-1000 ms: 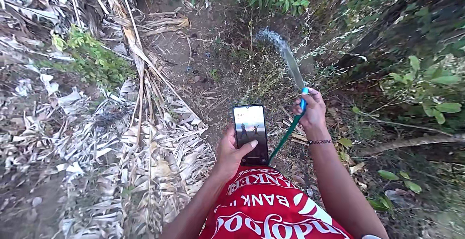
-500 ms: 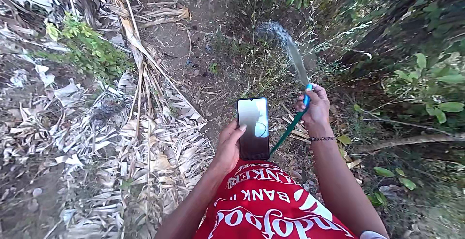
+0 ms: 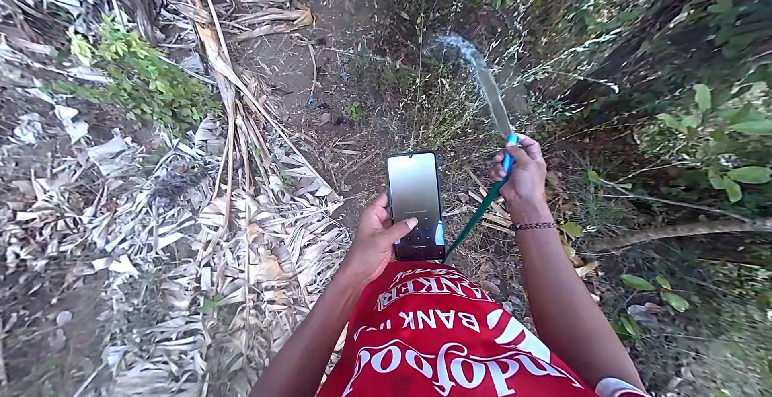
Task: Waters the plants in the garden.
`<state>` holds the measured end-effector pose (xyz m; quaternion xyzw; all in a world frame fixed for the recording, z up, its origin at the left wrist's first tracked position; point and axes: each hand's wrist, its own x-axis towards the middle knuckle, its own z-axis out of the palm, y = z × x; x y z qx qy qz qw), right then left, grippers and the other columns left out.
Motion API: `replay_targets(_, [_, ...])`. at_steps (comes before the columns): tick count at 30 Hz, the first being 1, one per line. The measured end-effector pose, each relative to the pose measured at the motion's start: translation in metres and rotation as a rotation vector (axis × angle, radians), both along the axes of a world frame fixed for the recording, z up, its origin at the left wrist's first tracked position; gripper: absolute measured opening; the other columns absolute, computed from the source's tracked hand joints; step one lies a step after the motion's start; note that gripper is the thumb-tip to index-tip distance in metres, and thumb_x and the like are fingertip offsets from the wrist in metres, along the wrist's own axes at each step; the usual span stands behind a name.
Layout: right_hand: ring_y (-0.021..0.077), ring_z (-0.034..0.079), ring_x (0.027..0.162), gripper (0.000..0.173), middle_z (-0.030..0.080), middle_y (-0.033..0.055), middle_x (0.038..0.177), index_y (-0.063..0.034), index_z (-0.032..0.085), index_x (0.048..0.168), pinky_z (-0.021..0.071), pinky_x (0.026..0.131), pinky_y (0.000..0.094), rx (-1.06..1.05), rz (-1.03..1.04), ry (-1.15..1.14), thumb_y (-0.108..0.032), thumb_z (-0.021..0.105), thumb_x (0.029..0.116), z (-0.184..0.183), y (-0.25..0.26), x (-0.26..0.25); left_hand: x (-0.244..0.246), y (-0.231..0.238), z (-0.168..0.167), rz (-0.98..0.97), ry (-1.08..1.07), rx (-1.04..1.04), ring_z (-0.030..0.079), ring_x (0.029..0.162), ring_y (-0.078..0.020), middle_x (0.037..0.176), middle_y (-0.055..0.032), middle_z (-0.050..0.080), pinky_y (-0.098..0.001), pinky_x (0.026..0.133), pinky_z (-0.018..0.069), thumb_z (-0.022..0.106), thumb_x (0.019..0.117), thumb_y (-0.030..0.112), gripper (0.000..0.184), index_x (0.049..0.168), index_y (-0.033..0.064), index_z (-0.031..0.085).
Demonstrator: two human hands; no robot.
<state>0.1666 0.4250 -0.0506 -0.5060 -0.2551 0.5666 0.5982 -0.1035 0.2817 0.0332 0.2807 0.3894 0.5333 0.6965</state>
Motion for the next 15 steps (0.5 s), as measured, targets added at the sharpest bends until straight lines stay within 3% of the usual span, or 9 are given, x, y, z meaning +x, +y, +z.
replay_targets(4, [0.0047, 0.047, 0.044, 0.018, 0.057, -0.0019, 0.073, -0.0185, 0.048, 0.126, 0.0425, 0.04, 0.0178, 0.02, 0.057, -0.046, -0.017, 0.046, 0.1081, 0.002, -0.002, 0.004, -0.004, -0.001, -0.003, -0.026, -0.001, 0.011, 0.07, 0.107, -0.0237, 0.12, -0.0168, 0.067, -0.0408, 0.095, 0.0584, 0.062, 0.0795, -0.017, 0.067, 0.142, -0.0014, 0.043])
replay_targets(15, [0.0058, 0.047, 0.044, 0.019, 0.057, -0.0005, 0.073, -0.0181, 0.049, 0.127, 0.0425, 0.04, 0.0185, 0.018, 0.043, -0.02, -0.017, 0.047, 0.1079, 0.004, 0.0, 0.004, 0.013, 0.0, -0.006, 0.07, 0.094, -0.013, 0.069, 0.109, -0.0275, 0.121, -0.0194, 0.067, -0.0418, 0.095, 0.0596, 0.074, 0.0718, -0.018, 0.079, 0.142, -0.0003, 0.042])
